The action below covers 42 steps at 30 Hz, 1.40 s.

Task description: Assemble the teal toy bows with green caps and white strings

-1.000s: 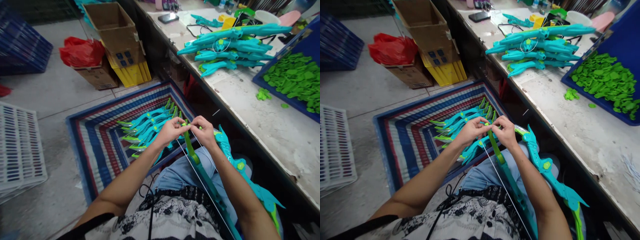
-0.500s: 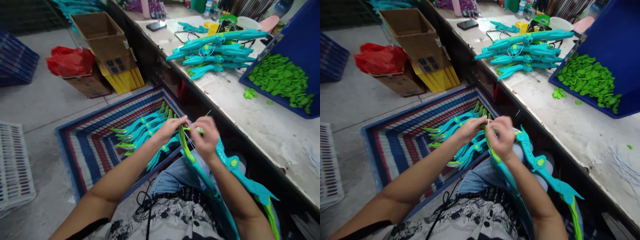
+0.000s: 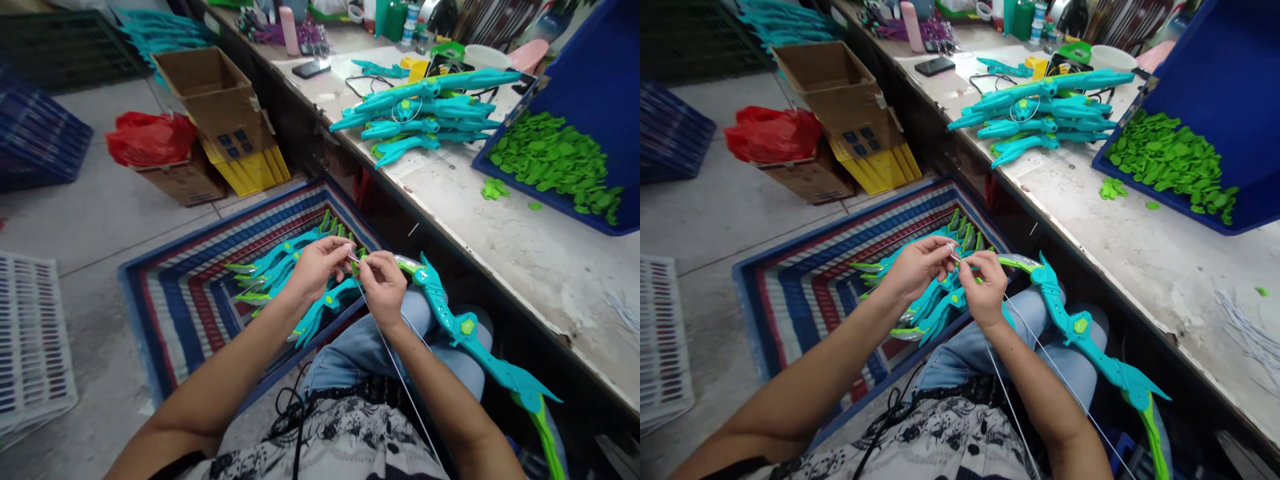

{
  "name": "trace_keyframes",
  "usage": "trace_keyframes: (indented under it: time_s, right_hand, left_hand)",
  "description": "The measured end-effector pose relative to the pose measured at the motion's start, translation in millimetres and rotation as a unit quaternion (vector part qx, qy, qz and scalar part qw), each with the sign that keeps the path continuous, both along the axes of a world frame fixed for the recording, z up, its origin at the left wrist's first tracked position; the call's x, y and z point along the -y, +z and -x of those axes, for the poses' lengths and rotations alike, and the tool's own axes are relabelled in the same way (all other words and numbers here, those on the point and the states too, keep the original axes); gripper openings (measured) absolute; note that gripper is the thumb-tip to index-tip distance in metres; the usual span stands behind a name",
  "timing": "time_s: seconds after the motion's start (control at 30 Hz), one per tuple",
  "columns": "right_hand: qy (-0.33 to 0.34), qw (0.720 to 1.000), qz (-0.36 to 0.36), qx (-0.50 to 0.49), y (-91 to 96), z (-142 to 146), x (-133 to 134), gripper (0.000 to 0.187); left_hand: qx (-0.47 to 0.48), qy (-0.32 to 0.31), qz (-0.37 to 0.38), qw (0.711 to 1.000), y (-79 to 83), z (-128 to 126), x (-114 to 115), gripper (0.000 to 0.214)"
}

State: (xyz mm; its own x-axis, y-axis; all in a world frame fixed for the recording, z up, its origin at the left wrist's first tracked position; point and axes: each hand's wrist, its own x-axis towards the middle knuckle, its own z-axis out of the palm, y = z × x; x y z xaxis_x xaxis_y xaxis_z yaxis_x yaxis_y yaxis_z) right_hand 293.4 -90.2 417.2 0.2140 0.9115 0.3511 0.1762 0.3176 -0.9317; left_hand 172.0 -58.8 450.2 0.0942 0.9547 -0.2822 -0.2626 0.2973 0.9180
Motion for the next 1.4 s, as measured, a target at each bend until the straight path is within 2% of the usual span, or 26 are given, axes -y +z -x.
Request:
trace_keyframes:
  time_s: [0.13,0.23,0.33,0.5,0.6,0.7,0.77,0.93,1.07,1.17,1.3,1.4]
  right_hand:
    - [-0.002,1.0,0.011,-0.015,1.2,-6,-11,0.009]
    - [0.031,0.999,0.002,0.017,3.8,-10,-17,0.009]
    - [0.054,0.996,-0.029,0.068,5.2,-13,-20,0.013]
    - [0.057,0.987,-0.066,0.133,7.0,-19,-17,0.024]
    - [0.062,0.978,-0.091,0.177,10.0,-24,-17,0.02]
    - [0.078,0.966,-0.121,0.215,14.5,-31,-21,0.016]
    - [0.087,0.962,-0.125,0.228,18.5,-36,-25,0.016]
    - [0.088,0.952,-0.113,0.272,29.3,-42,-27,0.014]
    - [0.093,0.965,-0.085,0.231,32.8,-41,-24,0.012]
    - [0.107,0.979,-0.047,0.166,28.9,-42,-22,0.012]
    - [0.131,0.986,0.005,0.108,17.4,-45,-20,0.011]
    - [0.142,0.985,0.003,0.097,11.3,-46,-18,0.011]
  left_hand:
    - [0.045,-0.074,0.041,0.995,-1.3,3,1,0.036]
    - [0.061,-0.101,0.058,0.991,-0.8,3,2,0.035]
    - [0.071,-0.073,0.066,0.993,-2.1,-2,4,0.03]
    - [0.079,-0.005,0.073,0.994,-2.4,-13,5,0.023]
    - [0.1,0.025,0.08,0.991,-0.2,-19,3,0.016]
    - [0.133,0.032,0.09,0.987,2.2,-21,1,0.009]
    - [0.138,0.012,0.084,0.987,2.9,-21,1,0.008]
    - [0.072,-0.059,0.026,0.995,0.5,-17,1,0.013]
    - [0.025,-0.106,0.002,0.994,0.4,-11,3,0.011]
    - [-0.023,-0.108,-0.013,0.994,1.6,-10,5,0.015]
    - [-0.096,-0.072,-0.041,0.992,-0.6,-11,8,0.02]
    - [-0.16,-0.079,-0.067,0.982,-4.1,-7,9,0.023]
